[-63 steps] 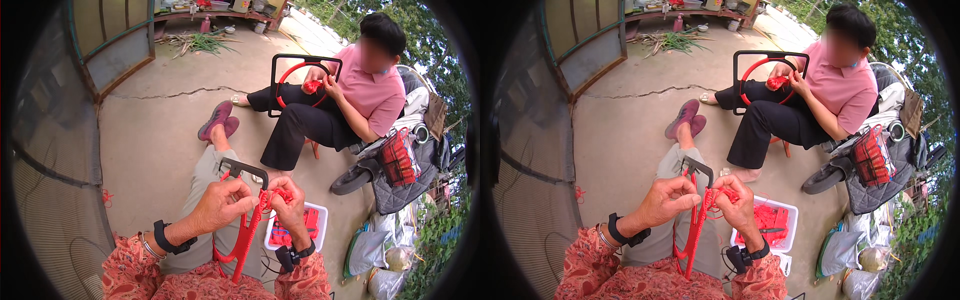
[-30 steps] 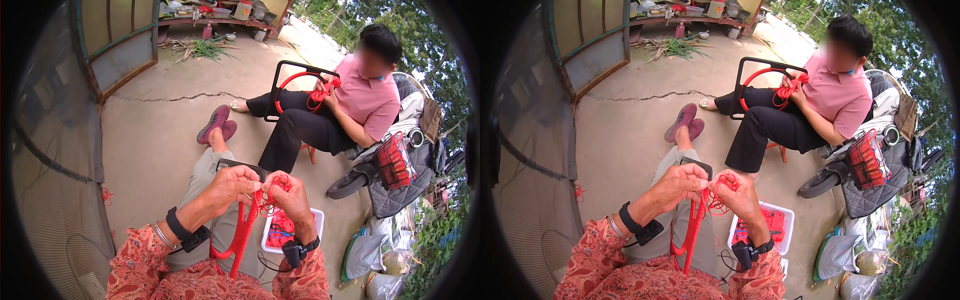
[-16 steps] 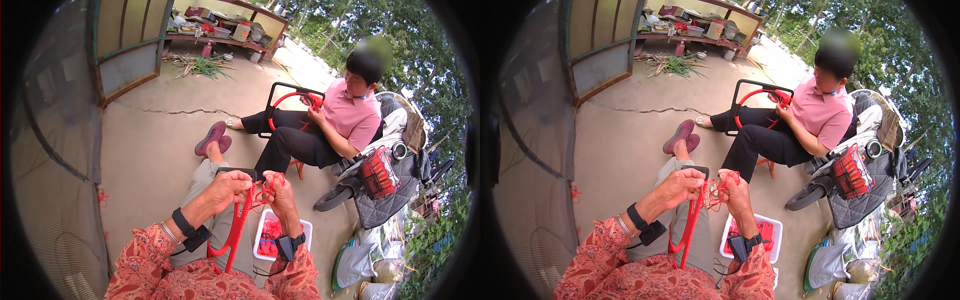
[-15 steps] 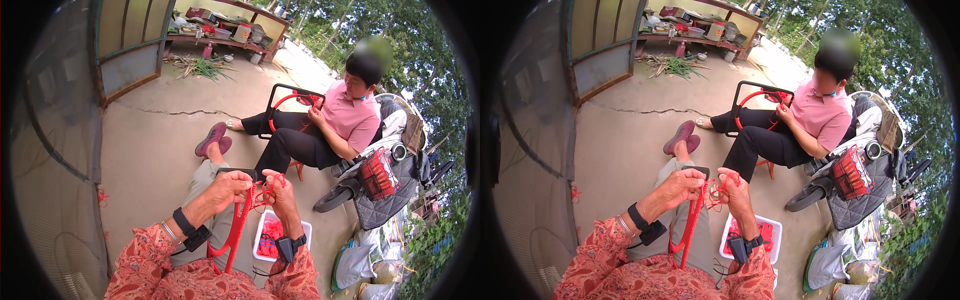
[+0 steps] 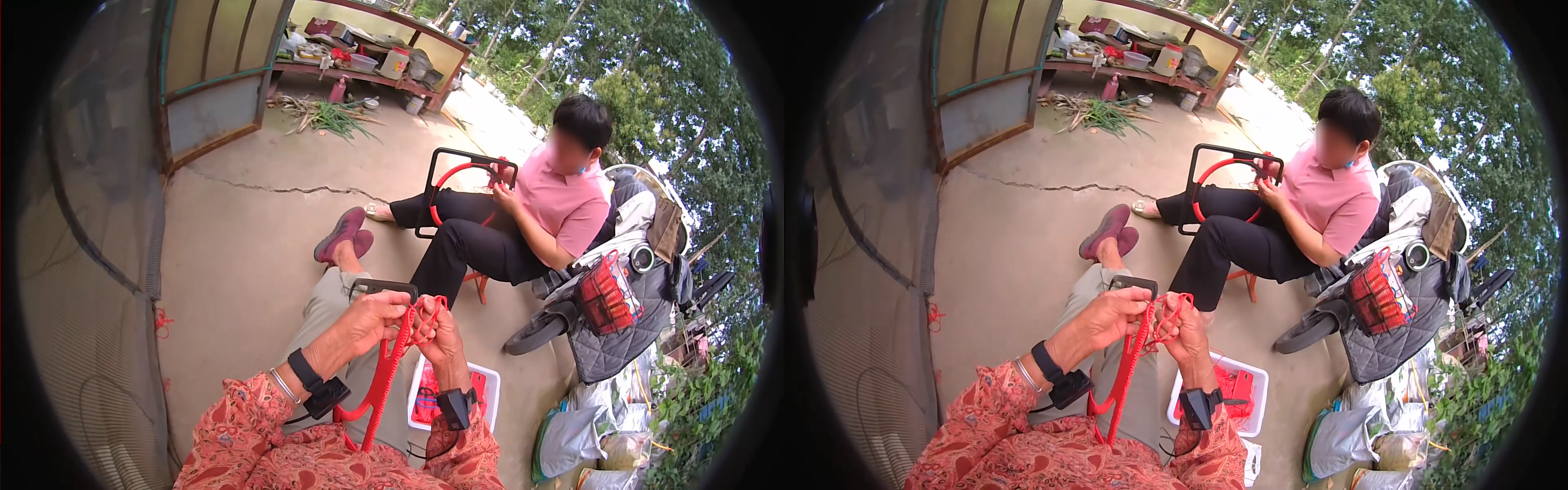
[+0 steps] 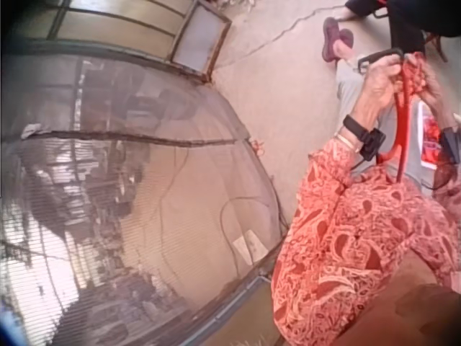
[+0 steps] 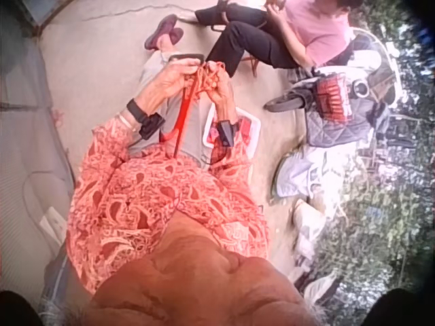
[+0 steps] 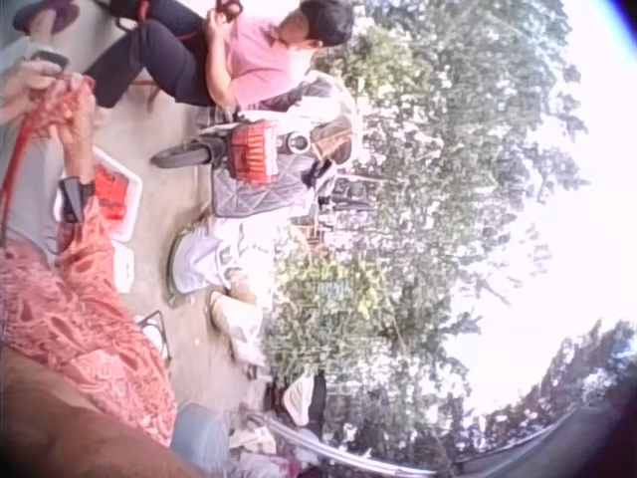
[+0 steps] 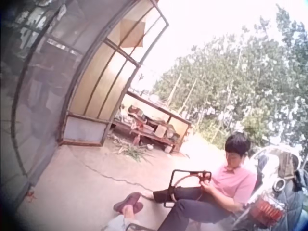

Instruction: The person is weaving or knotting red cord onto a black frame to create a circular net or craft item.

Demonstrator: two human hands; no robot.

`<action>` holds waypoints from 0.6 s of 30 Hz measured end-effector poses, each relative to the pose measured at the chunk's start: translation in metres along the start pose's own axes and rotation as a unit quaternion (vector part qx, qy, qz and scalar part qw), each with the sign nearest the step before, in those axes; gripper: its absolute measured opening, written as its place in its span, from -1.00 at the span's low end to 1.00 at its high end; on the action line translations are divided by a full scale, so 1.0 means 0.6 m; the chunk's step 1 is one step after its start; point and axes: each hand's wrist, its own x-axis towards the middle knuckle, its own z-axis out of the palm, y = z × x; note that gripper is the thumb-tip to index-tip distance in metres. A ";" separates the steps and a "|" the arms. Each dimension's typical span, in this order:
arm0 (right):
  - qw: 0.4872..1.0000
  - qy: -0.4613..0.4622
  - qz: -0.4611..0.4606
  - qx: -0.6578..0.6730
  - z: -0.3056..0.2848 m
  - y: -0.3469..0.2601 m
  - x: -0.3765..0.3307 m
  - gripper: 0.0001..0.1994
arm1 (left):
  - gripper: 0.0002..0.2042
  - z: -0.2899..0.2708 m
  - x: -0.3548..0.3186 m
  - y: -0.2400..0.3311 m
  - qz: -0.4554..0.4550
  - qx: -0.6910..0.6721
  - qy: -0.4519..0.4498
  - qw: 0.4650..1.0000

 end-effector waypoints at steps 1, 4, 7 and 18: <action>0.994 0.048 -0.016 -0.094 -0.004 0.009 -0.002 -0.80 | -0.71 0.001 -0.002 0.000 -0.003 -0.002 0.002 1.000; 0.989 0.072 -0.026 -0.123 -0.010 0.022 0.002 -0.83 | -0.68 0.004 -0.002 0.003 -0.019 -0.021 -0.056 0.998; 0.983 0.097 -0.037 -0.150 -0.017 0.024 0.004 -0.82 | -0.73 0.007 0.005 0.007 -0.005 0.091 -0.003 0.996; 0.967 0.118 -0.048 -0.220 -0.017 0.010 -0.003 -0.88 | -0.85 0.007 0.025 0.017 -0.006 0.261 -0.032 0.965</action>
